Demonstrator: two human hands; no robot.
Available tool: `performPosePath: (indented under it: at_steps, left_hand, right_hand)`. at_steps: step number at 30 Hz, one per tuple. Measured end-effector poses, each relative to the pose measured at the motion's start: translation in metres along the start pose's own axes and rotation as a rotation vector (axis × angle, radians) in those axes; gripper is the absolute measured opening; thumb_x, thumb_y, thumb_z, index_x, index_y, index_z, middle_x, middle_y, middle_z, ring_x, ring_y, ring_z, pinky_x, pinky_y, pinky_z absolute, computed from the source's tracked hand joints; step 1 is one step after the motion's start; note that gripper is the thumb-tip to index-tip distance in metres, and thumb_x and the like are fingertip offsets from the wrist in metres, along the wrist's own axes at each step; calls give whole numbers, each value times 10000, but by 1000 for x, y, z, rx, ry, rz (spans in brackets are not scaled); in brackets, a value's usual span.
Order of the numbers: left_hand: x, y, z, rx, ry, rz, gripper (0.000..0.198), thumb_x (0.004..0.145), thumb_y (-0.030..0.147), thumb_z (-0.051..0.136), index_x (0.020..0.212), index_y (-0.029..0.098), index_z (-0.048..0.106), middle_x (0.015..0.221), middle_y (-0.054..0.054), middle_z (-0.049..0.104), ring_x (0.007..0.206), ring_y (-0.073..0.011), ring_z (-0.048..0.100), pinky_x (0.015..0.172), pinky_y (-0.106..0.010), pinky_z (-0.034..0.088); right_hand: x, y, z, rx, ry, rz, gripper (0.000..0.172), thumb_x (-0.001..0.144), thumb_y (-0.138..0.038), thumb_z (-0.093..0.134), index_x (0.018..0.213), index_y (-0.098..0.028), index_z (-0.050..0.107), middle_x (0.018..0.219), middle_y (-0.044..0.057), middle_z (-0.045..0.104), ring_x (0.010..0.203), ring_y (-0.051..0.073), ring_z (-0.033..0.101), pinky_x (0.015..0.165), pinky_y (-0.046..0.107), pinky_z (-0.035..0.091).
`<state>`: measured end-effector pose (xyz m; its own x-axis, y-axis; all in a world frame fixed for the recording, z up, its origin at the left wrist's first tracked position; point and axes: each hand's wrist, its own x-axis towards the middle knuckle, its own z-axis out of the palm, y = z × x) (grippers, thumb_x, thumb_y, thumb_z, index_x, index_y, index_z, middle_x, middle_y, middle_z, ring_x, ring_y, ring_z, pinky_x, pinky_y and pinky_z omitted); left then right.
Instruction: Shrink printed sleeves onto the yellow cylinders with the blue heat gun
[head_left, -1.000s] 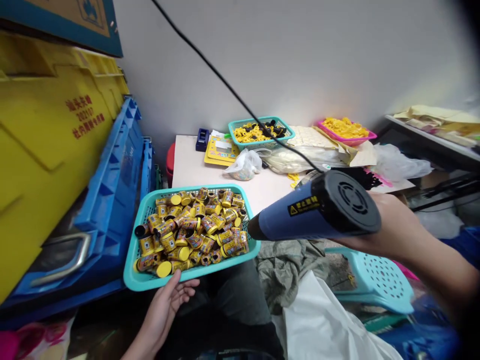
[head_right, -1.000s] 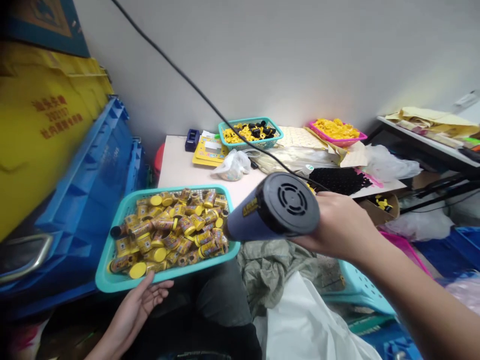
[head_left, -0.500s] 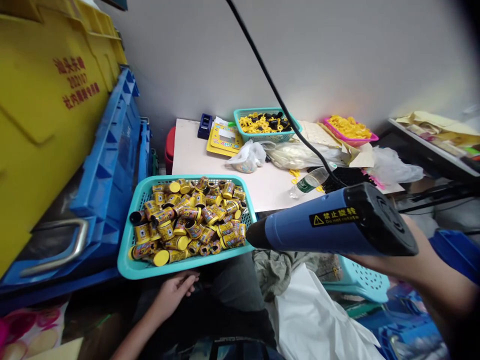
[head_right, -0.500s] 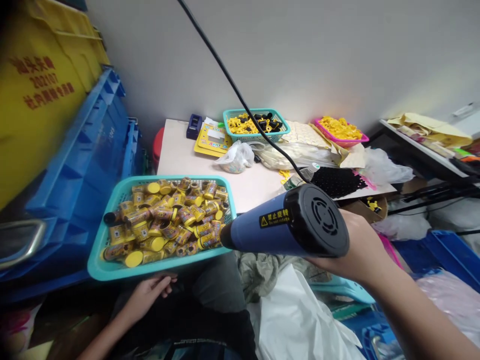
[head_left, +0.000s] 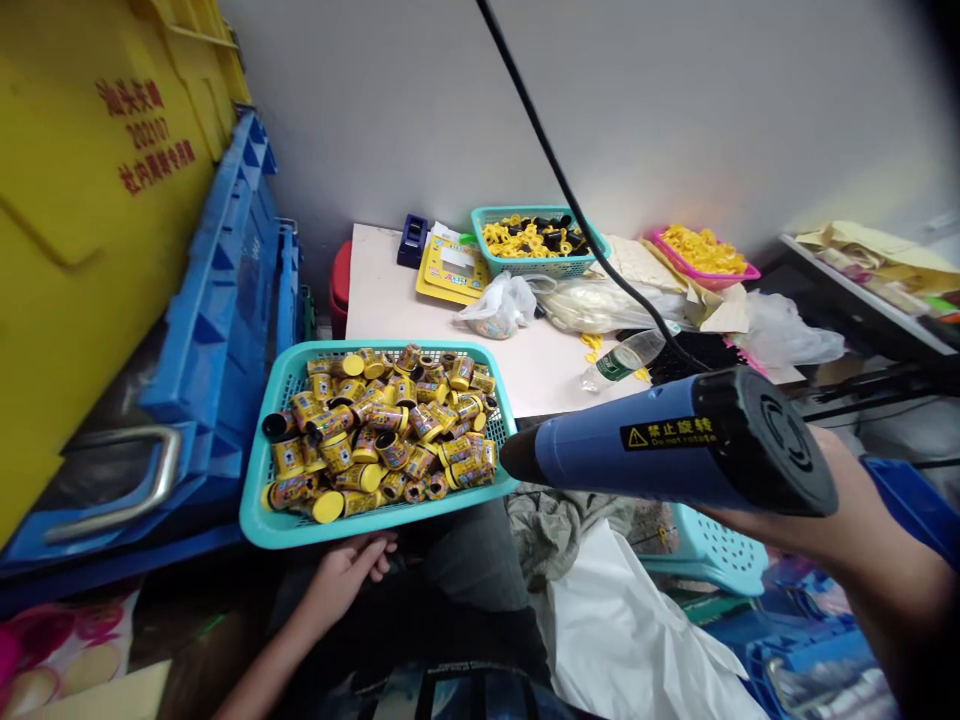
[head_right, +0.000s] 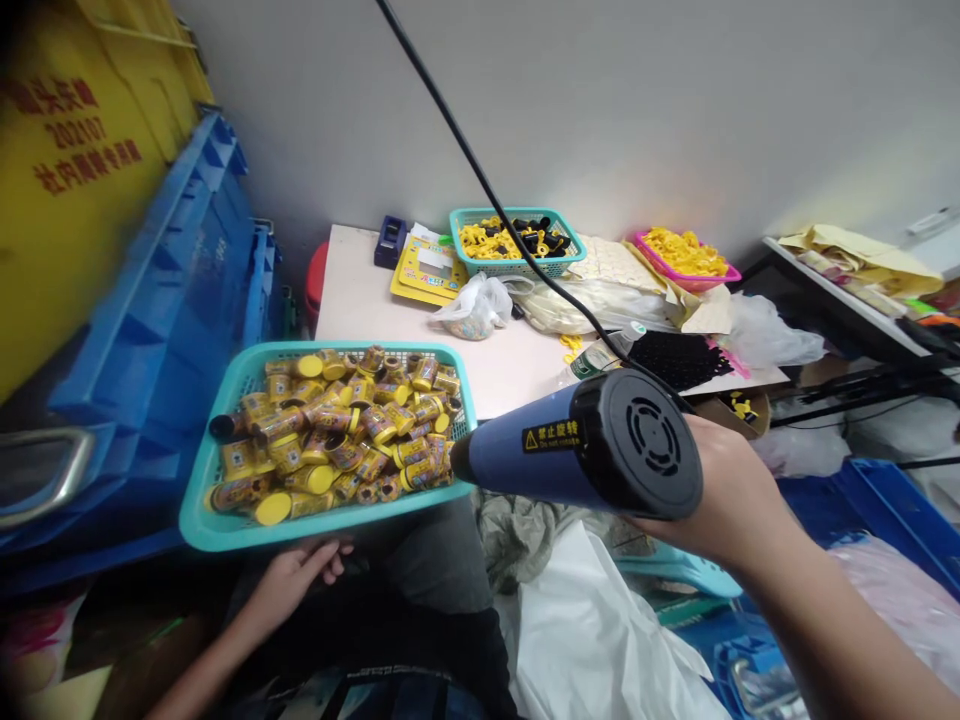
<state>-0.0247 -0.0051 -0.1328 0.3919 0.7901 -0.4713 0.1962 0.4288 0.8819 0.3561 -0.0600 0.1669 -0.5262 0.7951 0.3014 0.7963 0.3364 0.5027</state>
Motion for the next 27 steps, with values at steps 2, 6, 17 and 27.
performPosePath:
  at_steps: [2,6,17,27]
  left_hand:
    - [-1,0,0,-6,-6,4,533,620,685,647,772,178,707,578,-10,638,535,-163,567,568,-292,495]
    - [-1,1,1,-11,-10,7,522,632,673,643,765,172,706,565,-9,629,532,-163,565,571,-294,499]
    - [-3,-1,1,-16,-4,23,493,651,631,630,787,164,710,575,-10,630,531,-152,565,569,-285,493]
    - [-3,-3,1,-3,-4,40,484,664,622,627,803,166,712,585,-16,644,535,-152,567,567,-281,488]
  right_hand:
    - [-2,-1,2,-5,-4,8,463,926,-502,371,642,-175,537,619,53,585,568,141,578,527,245,451]
    - [-4,-1,4,7,-16,31,462,916,-525,396,715,-151,576,658,66,612,569,157,599,513,255,470]
    - [-3,3,16,-39,-35,15,559,930,-575,325,723,-139,606,680,91,627,561,184,599,493,280,452]
    - [3,-5,12,-61,-76,57,584,915,-602,332,707,-156,645,712,75,643,551,160,581,496,266,435]
